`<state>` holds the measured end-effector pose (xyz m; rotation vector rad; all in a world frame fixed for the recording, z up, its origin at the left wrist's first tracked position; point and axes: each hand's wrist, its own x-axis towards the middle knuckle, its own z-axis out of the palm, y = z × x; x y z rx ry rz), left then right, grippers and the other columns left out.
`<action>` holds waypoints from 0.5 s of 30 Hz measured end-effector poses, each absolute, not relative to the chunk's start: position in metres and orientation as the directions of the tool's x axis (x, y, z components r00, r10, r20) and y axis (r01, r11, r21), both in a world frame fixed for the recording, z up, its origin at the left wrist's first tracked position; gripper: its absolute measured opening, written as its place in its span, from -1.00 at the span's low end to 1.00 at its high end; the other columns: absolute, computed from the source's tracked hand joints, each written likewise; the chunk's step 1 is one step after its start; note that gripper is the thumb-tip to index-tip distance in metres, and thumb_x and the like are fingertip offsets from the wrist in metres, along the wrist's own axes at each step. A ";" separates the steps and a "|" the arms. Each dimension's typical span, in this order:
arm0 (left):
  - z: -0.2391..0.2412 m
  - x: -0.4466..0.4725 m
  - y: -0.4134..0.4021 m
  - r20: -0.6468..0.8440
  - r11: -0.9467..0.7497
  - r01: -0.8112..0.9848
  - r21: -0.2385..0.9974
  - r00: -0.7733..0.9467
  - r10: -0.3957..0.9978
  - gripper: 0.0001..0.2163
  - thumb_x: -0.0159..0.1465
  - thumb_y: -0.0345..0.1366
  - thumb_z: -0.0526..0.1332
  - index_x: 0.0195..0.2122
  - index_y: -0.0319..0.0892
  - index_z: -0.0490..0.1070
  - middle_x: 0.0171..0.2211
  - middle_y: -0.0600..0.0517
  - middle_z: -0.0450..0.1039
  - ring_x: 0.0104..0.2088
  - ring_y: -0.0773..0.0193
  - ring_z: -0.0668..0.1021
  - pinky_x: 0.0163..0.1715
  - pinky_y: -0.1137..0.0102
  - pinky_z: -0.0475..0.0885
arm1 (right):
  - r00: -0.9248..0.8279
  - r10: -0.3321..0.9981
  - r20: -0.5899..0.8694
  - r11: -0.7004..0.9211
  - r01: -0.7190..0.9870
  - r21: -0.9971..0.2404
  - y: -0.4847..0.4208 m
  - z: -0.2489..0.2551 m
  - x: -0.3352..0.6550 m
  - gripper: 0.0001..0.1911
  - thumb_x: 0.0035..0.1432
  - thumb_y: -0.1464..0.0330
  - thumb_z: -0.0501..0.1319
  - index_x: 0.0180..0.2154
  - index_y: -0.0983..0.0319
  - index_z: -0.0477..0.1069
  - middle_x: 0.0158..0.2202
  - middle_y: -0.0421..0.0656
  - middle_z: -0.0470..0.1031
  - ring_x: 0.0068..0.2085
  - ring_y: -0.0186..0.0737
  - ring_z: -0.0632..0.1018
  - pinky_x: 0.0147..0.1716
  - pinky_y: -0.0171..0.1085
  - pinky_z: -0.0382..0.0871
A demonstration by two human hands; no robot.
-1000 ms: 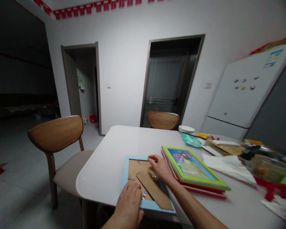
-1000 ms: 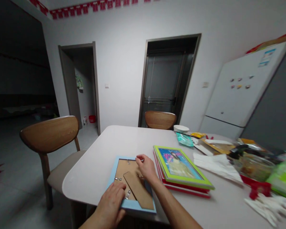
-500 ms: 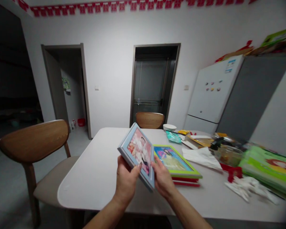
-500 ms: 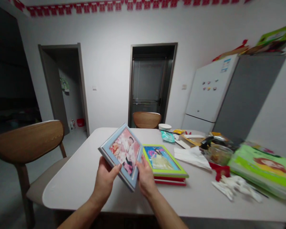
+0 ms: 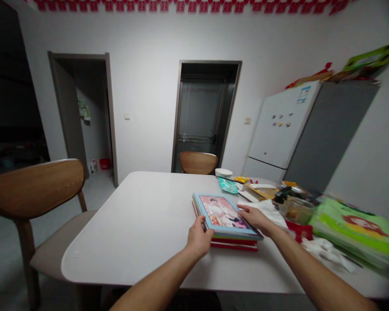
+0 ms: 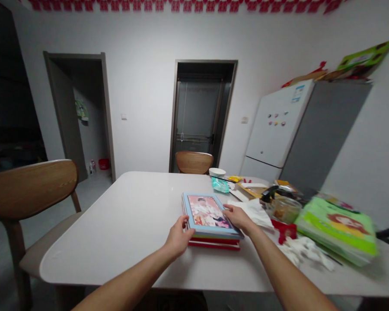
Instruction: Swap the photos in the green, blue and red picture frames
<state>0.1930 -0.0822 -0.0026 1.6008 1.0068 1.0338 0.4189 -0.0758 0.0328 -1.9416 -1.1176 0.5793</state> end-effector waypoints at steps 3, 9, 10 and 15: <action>-0.011 0.187 -0.088 0.142 -0.216 0.194 0.957 0.338 0.930 -0.53 -0.04 -0.49 0.18 -0.06 -0.15 0.19 -0.15 0.02 0.41 -0.16 0.20 0.44 -0.14 0.37 0.30 | 0.443 0.893 -0.077 -0.297 0.453 -0.841 -0.092 0.024 0.418 -0.59 -0.08 0.27 0.10 -0.18 0.32 0.39 -0.23 -0.03 0.48 -0.33 -0.21 0.49 -0.34 -0.32 0.31; -0.015 0.165 -0.081 0.110 -0.207 0.274 0.939 0.332 0.937 -0.57 -0.03 -0.54 0.16 -0.10 -0.14 0.24 -0.19 0.06 0.44 -0.17 0.22 0.45 -0.19 0.43 0.32 | 0.315 0.945 -0.086 -0.211 0.389 -0.897 -0.101 0.014 0.384 -0.61 -0.11 0.25 0.11 -0.21 0.29 0.41 -0.31 -0.09 0.51 -0.40 -0.24 0.48 -0.44 -0.35 0.29; -0.015 0.158 -0.076 0.102 -0.196 0.290 0.937 0.311 0.945 -0.59 -0.01 -0.54 0.16 -0.10 -0.15 0.24 -0.19 0.04 0.43 -0.17 0.22 0.45 -0.18 0.43 0.31 | 0.315 0.946 -0.081 -0.205 0.385 -0.900 -0.096 0.011 0.375 -0.59 -0.11 0.25 0.12 -0.20 0.30 0.40 -0.34 -0.10 0.51 -0.41 -0.24 0.47 -0.47 -0.36 0.28; -0.014 0.116 -0.038 0.056 -0.122 0.376 0.919 0.181 0.982 -0.77 0.19 -0.33 0.11 -0.11 -0.19 0.24 -0.13 -0.03 0.32 -0.19 0.22 0.43 -0.21 0.26 0.34 | 0.307 0.951 -0.041 -0.164 0.388 -0.907 -0.050 0.000 0.324 -0.57 -0.09 0.22 0.08 -0.20 0.34 0.39 -0.38 -0.10 0.51 -0.42 -0.26 0.46 -0.49 -0.39 0.25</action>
